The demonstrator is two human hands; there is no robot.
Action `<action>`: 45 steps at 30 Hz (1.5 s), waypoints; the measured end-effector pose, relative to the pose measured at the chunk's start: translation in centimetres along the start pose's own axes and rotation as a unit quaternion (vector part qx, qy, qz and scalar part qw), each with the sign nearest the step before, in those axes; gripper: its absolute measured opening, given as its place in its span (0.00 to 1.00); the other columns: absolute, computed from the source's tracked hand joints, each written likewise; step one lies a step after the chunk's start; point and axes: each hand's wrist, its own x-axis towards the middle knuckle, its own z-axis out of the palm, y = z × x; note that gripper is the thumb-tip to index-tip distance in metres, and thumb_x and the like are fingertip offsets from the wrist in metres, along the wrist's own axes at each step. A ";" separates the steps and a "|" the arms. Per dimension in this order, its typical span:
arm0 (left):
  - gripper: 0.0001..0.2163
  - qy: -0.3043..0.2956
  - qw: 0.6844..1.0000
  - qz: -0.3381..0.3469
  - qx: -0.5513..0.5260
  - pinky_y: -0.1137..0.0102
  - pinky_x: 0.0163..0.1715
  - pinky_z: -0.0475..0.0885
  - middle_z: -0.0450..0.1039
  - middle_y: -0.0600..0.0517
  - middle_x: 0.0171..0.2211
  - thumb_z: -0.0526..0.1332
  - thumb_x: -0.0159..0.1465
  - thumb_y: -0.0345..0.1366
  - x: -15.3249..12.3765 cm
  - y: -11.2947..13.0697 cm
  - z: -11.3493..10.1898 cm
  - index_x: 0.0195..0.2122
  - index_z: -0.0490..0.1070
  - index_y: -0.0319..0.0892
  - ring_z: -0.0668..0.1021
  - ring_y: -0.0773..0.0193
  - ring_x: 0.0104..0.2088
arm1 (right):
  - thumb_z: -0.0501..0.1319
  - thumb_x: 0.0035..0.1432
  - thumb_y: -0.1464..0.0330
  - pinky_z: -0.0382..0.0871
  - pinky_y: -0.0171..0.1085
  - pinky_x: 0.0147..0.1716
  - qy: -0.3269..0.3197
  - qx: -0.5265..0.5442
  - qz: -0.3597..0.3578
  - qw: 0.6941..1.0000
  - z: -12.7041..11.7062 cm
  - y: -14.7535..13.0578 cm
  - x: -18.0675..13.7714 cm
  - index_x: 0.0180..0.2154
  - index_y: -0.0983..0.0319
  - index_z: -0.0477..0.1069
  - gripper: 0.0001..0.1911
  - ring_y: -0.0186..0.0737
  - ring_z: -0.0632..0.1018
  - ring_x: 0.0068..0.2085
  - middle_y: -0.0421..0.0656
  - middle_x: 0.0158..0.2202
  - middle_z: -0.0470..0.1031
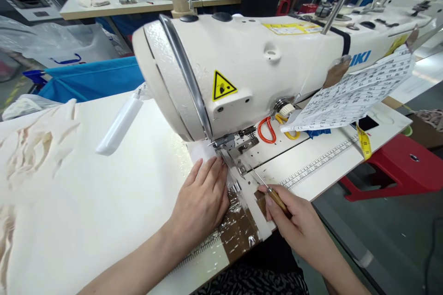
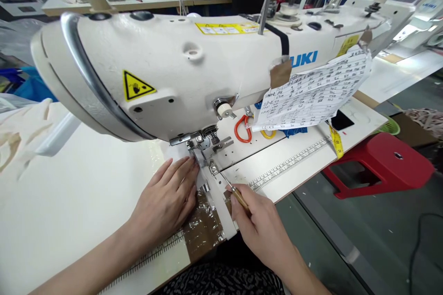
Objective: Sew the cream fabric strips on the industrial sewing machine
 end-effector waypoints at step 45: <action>0.18 0.008 0.995 -0.049 -0.090 0.55 0.51 0.73 0.70 0.37 0.52 0.49 0.68 0.30 0.5 -2.0 0.8 0.57 0.64 0.31 0.73 0.50 0.51 | 0.49 0.70 0.73 0.68 0.38 0.26 0.100 -0.381 -0.264 0.880 5.7 -1.6 4.0 0.48 0.69 0.73 0.15 0.42 0.78 0.28 0.49 0.34 0.78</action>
